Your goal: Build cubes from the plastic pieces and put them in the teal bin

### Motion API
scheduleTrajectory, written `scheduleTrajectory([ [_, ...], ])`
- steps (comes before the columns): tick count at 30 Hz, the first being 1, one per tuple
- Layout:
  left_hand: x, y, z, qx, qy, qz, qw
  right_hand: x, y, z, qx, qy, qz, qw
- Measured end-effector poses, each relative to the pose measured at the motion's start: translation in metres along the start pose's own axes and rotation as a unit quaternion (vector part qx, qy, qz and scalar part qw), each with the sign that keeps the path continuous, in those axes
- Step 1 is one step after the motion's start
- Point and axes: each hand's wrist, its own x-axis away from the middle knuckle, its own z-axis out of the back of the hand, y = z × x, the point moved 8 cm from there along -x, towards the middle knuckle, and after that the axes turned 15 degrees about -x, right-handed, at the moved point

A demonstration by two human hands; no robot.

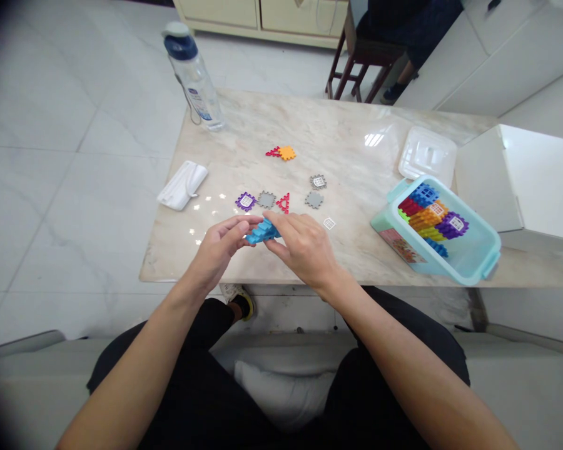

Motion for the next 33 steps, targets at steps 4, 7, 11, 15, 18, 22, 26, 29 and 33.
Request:
scheduleTrajectory([
  [4,0.001,-0.007,-0.009,0.064,-0.090,0.047,0.993,-0.001,-0.013,0.003,-0.061,0.001,0.086,0.994],
  [7,0.002,-0.010,-0.014,0.079,-0.135,0.057,0.986,-0.002,-0.018,0.002,-0.085,-0.010,0.103,0.991],
  [11,0.005,-0.009,-0.018,0.090,-0.174,0.059,0.979,-0.002,-0.023,0.002,-0.113,-0.016,0.118,0.986],
  [15,0.009,-0.005,-0.021,0.101,-0.190,0.065,0.974,-0.002,-0.025,0.003,-0.143,-0.015,0.132,0.981],
  [18,0.010,-0.004,-0.022,0.101,-0.192,0.062,0.974,-0.001,-0.024,0.001,-0.145,-0.026,0.122,0.982],
  [22,0.009,-0.005,-0.023,0.100,-0.193,0.062,0.974,0.001,-0.024,-0.001,-0.147,-0.031,0.121,0.981],
  [26,0.008,-0.006,-0.025,0.098,-0.196,0.071,0.973,0.002,-0.024,0.002,-0.144,-0.006,0.119,0.982],
  [29,0.008,-0.006,-0.024,0.092,-0.193,0.071,0.974,0.001,-0.022,0.003,-0.142,0.006,0.103,0.984],
  [33,0.008,-0.006,-0.024,0.087,-0.189,0.072,0.975,0.000,-0.023,0.003,-0.146,0.003,0.103,0.984],
])
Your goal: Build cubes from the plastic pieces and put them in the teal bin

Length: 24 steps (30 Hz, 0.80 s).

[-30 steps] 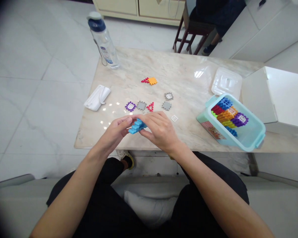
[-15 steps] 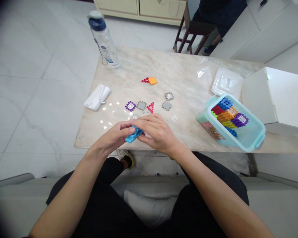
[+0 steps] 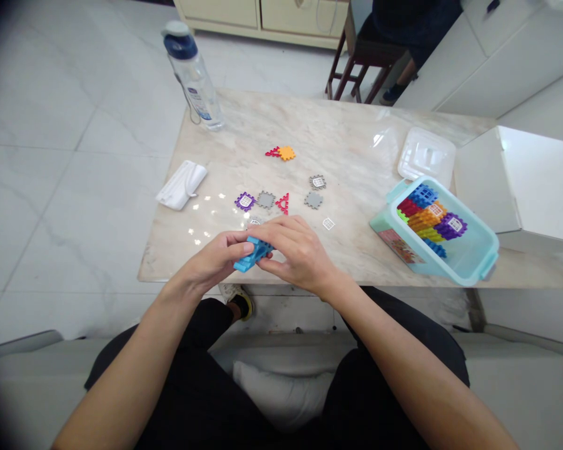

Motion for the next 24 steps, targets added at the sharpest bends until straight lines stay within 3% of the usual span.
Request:
scheduleTrajectory([
  [6,0.000,-0.002,0.004,-0.034,0.031,-0.005,0.999,-0.001,0.004,0.001,0.016,-0.006,-0.011,1.000],
  [11,0.000,0.001,0.017,-0.075,0.164,-0.034,0.983,0.003,0.015,0.006,0.095,0.001,-0.040,0.995],
  [15,0.001,0.001,0.019,-0.121,0.226,-0.050,0.965,0.006,0.022,0.004,0.165,0.008,-0.066,0.984],
  [24,0.006,-0.004,0.028,-0.216,0.268,-0.042,0.938,0.007,0.026,-0.009,0.197,-0.020,-0.108,0.974],
])
